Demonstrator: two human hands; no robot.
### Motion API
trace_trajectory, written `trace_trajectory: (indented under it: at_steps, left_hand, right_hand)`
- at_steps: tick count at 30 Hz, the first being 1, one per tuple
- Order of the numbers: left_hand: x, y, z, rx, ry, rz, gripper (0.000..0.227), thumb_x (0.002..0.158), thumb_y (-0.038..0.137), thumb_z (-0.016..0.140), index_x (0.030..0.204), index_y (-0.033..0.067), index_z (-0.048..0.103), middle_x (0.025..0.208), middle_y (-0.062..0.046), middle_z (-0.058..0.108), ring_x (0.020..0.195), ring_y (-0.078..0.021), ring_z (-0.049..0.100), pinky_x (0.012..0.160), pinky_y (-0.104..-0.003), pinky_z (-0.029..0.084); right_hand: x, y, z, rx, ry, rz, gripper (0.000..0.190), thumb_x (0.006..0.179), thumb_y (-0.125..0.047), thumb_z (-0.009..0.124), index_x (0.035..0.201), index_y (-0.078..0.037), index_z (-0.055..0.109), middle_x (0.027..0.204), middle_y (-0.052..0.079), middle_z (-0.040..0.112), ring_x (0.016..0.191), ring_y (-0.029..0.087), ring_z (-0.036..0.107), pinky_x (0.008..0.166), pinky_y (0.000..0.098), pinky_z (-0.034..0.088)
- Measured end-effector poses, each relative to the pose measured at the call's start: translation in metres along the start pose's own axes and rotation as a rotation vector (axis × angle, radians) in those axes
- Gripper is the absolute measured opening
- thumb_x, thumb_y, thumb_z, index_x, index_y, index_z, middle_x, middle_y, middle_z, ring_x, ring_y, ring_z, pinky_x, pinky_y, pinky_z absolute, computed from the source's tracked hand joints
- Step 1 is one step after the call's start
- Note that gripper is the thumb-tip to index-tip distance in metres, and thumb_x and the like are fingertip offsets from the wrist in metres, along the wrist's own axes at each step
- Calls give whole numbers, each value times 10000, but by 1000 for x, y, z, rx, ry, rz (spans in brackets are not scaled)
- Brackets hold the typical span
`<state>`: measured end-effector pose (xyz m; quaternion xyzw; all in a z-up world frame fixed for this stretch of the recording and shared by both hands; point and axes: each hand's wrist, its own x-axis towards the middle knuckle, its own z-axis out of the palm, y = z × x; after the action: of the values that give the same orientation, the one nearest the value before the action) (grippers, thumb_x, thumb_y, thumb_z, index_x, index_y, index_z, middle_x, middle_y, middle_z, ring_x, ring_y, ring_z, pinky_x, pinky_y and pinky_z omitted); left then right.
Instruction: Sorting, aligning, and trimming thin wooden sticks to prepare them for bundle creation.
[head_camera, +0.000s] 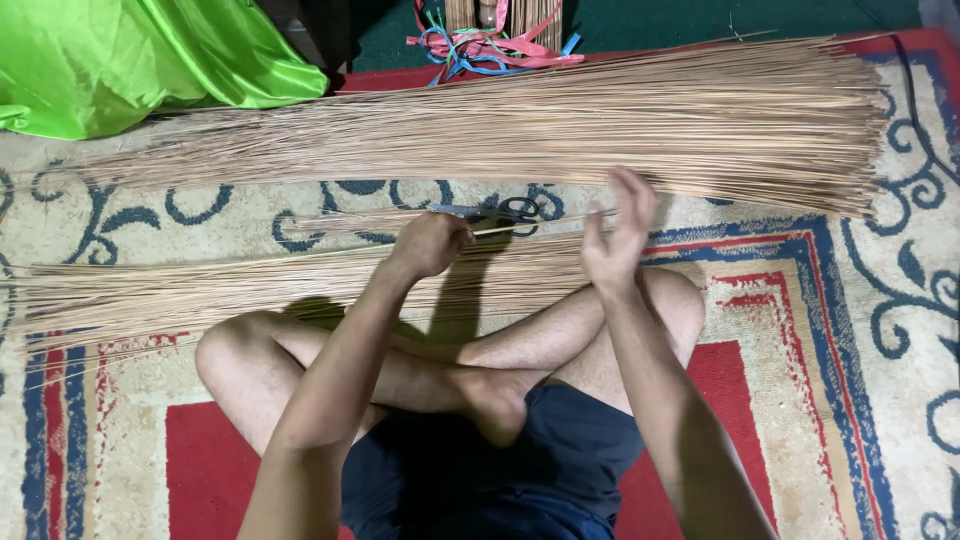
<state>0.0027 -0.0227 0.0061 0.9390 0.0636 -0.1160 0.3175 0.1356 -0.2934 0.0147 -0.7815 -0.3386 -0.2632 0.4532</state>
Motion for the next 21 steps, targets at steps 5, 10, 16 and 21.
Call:
trace_trajectory:
  at_steps: [5,10,16,21]
  left_hand:
    - [0,18,29,139,24,60,233,981,260,571,953,249,802,850,11,781,871,-252,761,787,-390,603]
    - [-5,25,33,295,30,89,231,923,230,545,969,251,770,830,20,746,819,-220,767,712,-413,631]
    - [-51,28,-23,222,-9,117,300,983,199,489,1199,161,693,966,-115,763,892,-349,765,748,-520,617]
    - [-63,-5,-37,367,50,118,257,933,135,504,1045,133,735,925,-120,770,852,-363,772,728,-486,624]
  right_hand:
    - [-35,-17,41,-212,-767,-219,268,934,-168,595,1151,-70,718,1011,92,685,1039,284,654,1032,474,412]
    - [-37,-23,44,-83,-1024,-163,184,927,-46,495,1025,29,631,859,168,587,868,434,670,763,446,541]
    - [-18,-18,3,47,-1042,-96,177,940,-11,466,1035,7,614,840,154,547,816,440,666,700,445,553]
    - [1,-13,-29,-38,-1110,-41,135,956,-37,498,1006,34,601,815,205,578,804,461,673,694,472,561]
